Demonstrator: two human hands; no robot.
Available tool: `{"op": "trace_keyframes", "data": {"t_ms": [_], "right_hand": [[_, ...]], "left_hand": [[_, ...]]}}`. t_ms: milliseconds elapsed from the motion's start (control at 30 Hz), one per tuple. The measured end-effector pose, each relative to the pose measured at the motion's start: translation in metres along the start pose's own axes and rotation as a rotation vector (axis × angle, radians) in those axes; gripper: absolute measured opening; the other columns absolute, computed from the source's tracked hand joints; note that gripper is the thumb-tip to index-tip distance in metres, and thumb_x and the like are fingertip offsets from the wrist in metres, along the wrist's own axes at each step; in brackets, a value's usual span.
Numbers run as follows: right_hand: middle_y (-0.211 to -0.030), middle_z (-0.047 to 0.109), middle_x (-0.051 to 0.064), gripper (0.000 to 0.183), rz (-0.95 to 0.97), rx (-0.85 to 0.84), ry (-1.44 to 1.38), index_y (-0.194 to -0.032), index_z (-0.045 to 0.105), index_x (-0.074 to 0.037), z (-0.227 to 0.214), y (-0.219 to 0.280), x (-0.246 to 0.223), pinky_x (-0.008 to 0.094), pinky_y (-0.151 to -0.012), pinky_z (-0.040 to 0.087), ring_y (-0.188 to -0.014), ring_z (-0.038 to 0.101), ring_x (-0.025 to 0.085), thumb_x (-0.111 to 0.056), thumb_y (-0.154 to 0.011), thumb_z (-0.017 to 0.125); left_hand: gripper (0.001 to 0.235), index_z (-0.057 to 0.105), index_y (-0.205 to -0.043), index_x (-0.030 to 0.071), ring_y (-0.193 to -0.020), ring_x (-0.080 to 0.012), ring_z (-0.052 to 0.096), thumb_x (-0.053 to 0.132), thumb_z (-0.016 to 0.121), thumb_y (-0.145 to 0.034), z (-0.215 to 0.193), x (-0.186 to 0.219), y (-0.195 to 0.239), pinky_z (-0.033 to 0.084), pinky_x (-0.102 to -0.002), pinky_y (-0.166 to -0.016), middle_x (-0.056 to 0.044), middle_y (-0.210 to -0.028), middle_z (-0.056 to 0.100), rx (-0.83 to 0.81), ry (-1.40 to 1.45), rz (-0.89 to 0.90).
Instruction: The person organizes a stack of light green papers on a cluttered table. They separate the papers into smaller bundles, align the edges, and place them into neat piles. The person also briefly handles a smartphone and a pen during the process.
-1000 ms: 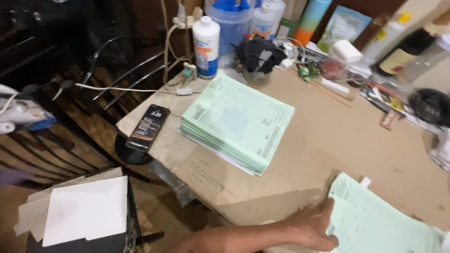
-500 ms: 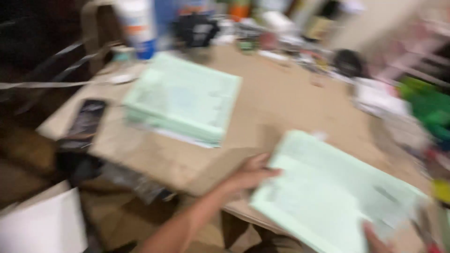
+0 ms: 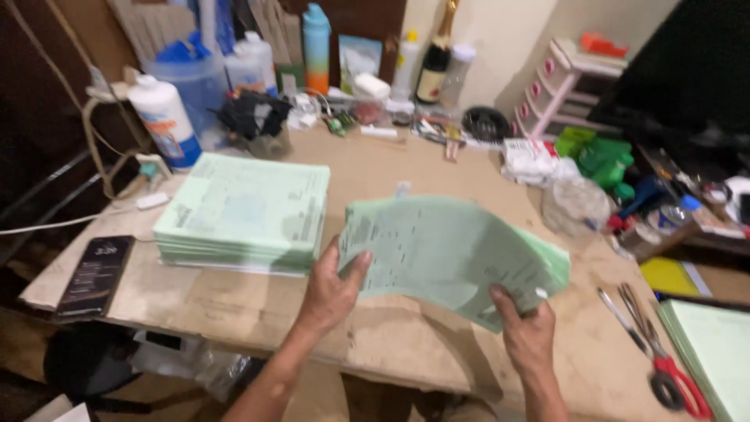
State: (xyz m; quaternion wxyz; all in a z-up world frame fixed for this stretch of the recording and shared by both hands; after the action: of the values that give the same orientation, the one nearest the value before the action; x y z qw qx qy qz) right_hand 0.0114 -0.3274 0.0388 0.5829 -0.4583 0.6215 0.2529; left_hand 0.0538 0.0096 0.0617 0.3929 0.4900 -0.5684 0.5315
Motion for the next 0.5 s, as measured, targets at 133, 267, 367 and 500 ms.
{"op": "trace_keyframes", "data": {"t_ms": [133,267,367,500], "right_hand": [[-0.101,0.075,0.012,0.041,0.06,-0.015,0.097,-0.111,0.073,0.003,0.008,0.005,0.03,0.037,-0.086,0.052,-0.099,0.064,0.018,-0.032,-0.091,0.07],[-0.126,0.069,0.015,0.049,0.083,0.04,-0.107,-0.138,0.06,0.001,0.009,0.002,0.091,0.034,-0.102,0.046,-0.117,0.06,0.02,-0.025,-0.096,0.061],[-0.099,0.068,0.006,0.039,-0.082,0.231,-0.165,-0.136,0.066,-0.008,-0.011,-0.015,0.153,0.026,-0.079,0.049,-0.089,0.059,0.011,-0.031,-0.106,0.058],[-0.134,0.062,0.032,0.046,-0.61,0.325,0.129,-0.141,0.059,0.005,0.029,-0.004,0.075,0.045,-0.099,0.049,-0.121,0.06,0.044,-0.009,-0.098,0.065]], "left_hand": [[0.062,0.054,-0.136,0.007,-0.116,-0.0251,0.068,0.043,0.069,-0.087,-0.003,-0.028,0.002,0.05,-0.037,-0.101,-0.011,-0.124,0.071,0.061,-0.079,0.138],[0.077,0.043,-0.149,0.011,-0.117,-0.0211,0.066,0.043,0.069,-0.085,-0.013,-0.014,-0.001,0.056,-0.034,-0.093,-0.006,-0.131,0.066,-0.039,0.032,0.147],[0.092,0.029,-0.158,0.006,-0.146,-0.0246,0.046,0.035,0.074,-0.083,-0.014,-0.007,-0.012,0.045,-0.035,-0.112,-0.015,-0.162,0.041,-0.071,0.087,0.297],[0.083,0.02,-0.158,0.011,-0.119,-0.0267,0.038,0.044,0.056,-0.091,0.004,-0.021,-0.024,0.048,-0.047,-0.098,-0.013,-0.147,0.036,-0.104,0.209,0.2]]}}
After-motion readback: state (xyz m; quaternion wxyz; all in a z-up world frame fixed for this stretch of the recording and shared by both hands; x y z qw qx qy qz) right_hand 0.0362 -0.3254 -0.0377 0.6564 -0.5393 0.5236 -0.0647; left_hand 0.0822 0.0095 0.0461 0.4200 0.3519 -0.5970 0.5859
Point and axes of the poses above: each hand's wrist, its own y-axis away from the middle knuckle, its own z-axis out of the palm, x = y × z, the point moved 7 cm from there along -y, towards the middle knuckle
